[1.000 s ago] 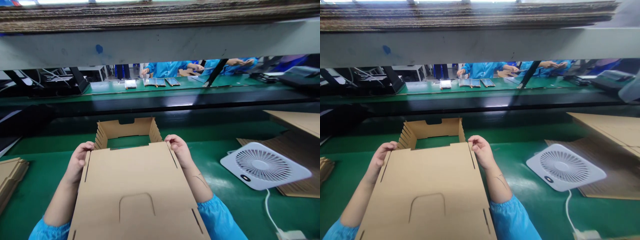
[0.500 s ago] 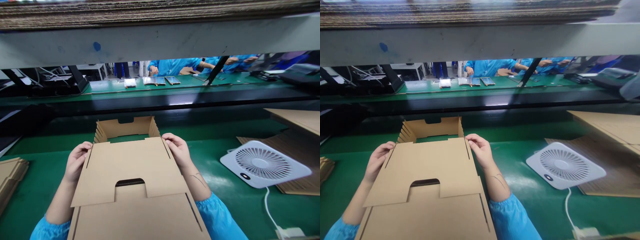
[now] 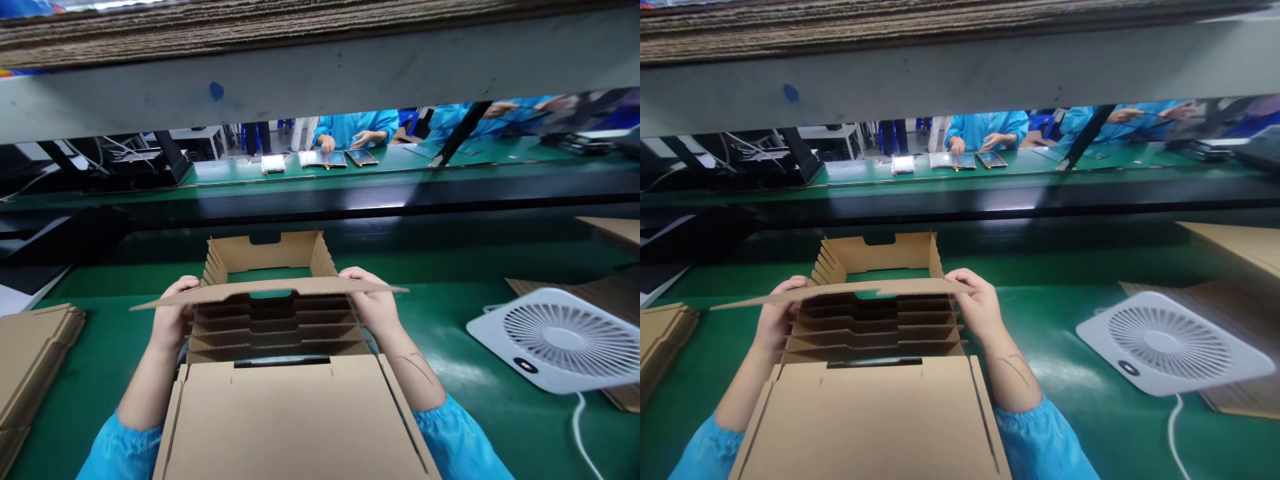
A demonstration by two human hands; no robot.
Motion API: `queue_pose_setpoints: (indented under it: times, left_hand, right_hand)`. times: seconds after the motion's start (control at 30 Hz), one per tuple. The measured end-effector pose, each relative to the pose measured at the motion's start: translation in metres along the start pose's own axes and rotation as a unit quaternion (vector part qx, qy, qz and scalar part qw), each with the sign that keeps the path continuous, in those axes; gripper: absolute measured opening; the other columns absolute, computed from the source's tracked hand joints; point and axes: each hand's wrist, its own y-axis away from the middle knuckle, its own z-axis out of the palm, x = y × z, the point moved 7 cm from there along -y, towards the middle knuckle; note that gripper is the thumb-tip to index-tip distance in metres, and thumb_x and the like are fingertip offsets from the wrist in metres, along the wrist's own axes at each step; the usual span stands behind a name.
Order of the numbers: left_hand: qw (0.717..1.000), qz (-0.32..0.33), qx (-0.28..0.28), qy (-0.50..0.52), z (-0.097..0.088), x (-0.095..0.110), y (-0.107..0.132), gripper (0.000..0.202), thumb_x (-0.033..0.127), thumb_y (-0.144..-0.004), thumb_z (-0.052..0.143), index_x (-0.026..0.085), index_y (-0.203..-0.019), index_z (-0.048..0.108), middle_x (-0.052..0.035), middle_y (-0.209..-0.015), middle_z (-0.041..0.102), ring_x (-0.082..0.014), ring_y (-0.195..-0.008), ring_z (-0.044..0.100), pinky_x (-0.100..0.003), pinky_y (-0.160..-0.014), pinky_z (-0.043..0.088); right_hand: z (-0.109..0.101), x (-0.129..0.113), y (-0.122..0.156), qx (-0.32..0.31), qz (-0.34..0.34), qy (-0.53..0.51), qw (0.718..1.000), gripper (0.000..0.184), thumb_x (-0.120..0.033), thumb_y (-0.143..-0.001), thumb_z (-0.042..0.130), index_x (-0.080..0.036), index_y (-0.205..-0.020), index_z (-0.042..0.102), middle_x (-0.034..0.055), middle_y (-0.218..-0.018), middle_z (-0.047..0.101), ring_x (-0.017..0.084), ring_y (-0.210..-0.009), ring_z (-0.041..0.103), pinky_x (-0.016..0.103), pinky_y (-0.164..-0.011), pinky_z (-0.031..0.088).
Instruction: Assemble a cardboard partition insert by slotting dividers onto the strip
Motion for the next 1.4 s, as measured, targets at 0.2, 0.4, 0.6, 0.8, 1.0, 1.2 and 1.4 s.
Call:
queue_pose_setpoints:
  times: [0.2, 0.4, 0.6, 0.8, 1.0, 1.2, 1.4]
  left_hand:
    - [0.998, -0.048, -0.007, -0.049, -0.001, -0.010, 0.002, 0.047, 0.056, -0.069, 0.095, 0.018, -0.084, 0.072, -0.0021, -0.075, 0.067, -0.0156, -0.061, 0.057, -0.027, -0.058, 0.046]
    - [0.998, -0.012, -0.046, -0.047, 0.008, -0.003, -0.001, 0.046, 0.055, -0.066, 0.097, 0.019, -0.074, 0.069, -0.0032, -0.077, 0.069, -0.0188, -0.072, 0.064, -0.030, -0.070, 0.054]
    - [0.997, -0.053, -0.063, -0.004, 0.006, -0.018, 0.002, 0.050, 0.059, -0.069, 0.098, 0.020, -0.088, 0.072, -0.0069, -0.090, 0.077, -0.0226, -0.077, 0.069, -0.035, -0.076, 0.058]
    - [0.995, -0.043, -0.083, -0.018, 0.007, -0.017, 0.000, 0.047, 0.056, -0.073, 0.095, 0.019, -0.081, 0.067, -0.0050, -0.085, 0.074, -0.0199, -0.073, 0.066, -0.031, -0.070, 0.054]
    - [0.993, -0.067, -0.100, 0.009, 0.013, -0.015, 0.002, 0.036, 0.041, -0.070, 0.093, 0.019, -0.080, 0.067, -0.0038, -0.082, 0.074, -0.0194, -0.072, 0.067, -0.029, -0.068, 0.054]
    - [0.995, -0.048, -0.084, 0.026, 0.010, -0.013, 0.001, 0.034, 0.040, -0.073, 0.092, 0.019, -0.083, 0.067, -0.0025, -0.081, 0.072, -0.0173, -0.068, 0.065, -0.028, -0.065, 0.052]
    - [0.995, -0.047, -0.086, -0.004, 0.009, -0.015, 0.000, 0.035, 0.042, -0.071, 0.093, 0.020, -0.081, 0.068, -0.0036, -0.083, 0.074, -0.0186, -0.071, 0.066, -0.028, -0.067, 0.054]
  right_hand:
    - [0.002, 0.006, 0.001, -0.015, 0.020, -0.014, 1.000, 0.040, -0.058, -0.086, 0.085, -0.021, -0.080, 0.071, 0.0033, -0.077, 0.068, 0.017, -0.063, 0.059, 0.029, -0.058, 0.051]
    - [-0.002, 0.015, 0.000, -0.003, 0.023, -0.054, 0.998, 0.036, -0.056, -0.082, 0.089, -0.024, -0.090, 0.074, 0.0047, -0.083, 0.073, 0.018, -0.068, 0.065, 0.031, -0.062, 0.057]
    - [-0.002, 0.012, 0.000, 0.002, 0.000, -0.044, 0.999, 0.035, -0.056, -0.083, 0.089, -0.024, -0.085, 0.077, 0.0061, -0.083, 0.075, 0.021, -0.073, 0.069, 0.033, -0.067, 0.060]
    - [-0.006, 0.015, 0.001, 0.017, 0.006, -0.010, 1.000, 0.039, -0.059, -0.085, 0.089, -0.022, -0.083, 0.078, 0.0065, -0.085, 0.075, 0.020, -0.070, 0.066, 0.032, -0.064, 0.057]
    - [-0.007, 0.020, 0.000, -0.008, -0.010, 0.001, 1.000, 0.035, -0.056, -0.088, 0.087, -0.022, -0.084, 0.078, 0.0065, -0.091, 0.076, 0.020, -0.077, 0.068, 0.033, -0.072, 0.058]
    - [-0.010, 0.026, -0.002, -0.001, 0.023, -0.037, 0.999, 0.038, -0.055, -0.083, 0.091, -0.023, -0.100, 0.081, 0.0066, -0.089, 0.077, 0.020, -0.070, 0.068, 0.033, -0.067, 0.060]
    - [-0.005, 0.019, -0.001, -0.026, -0.013, -0.004, 1.000, 0.030, -0.052, -0.089, 0.084, -0.022, -0.086, 0.078, 0.0075, -0.094, 0.077, 0.023, -0.082, 0.071, 0.035, -0.076, 0.061]
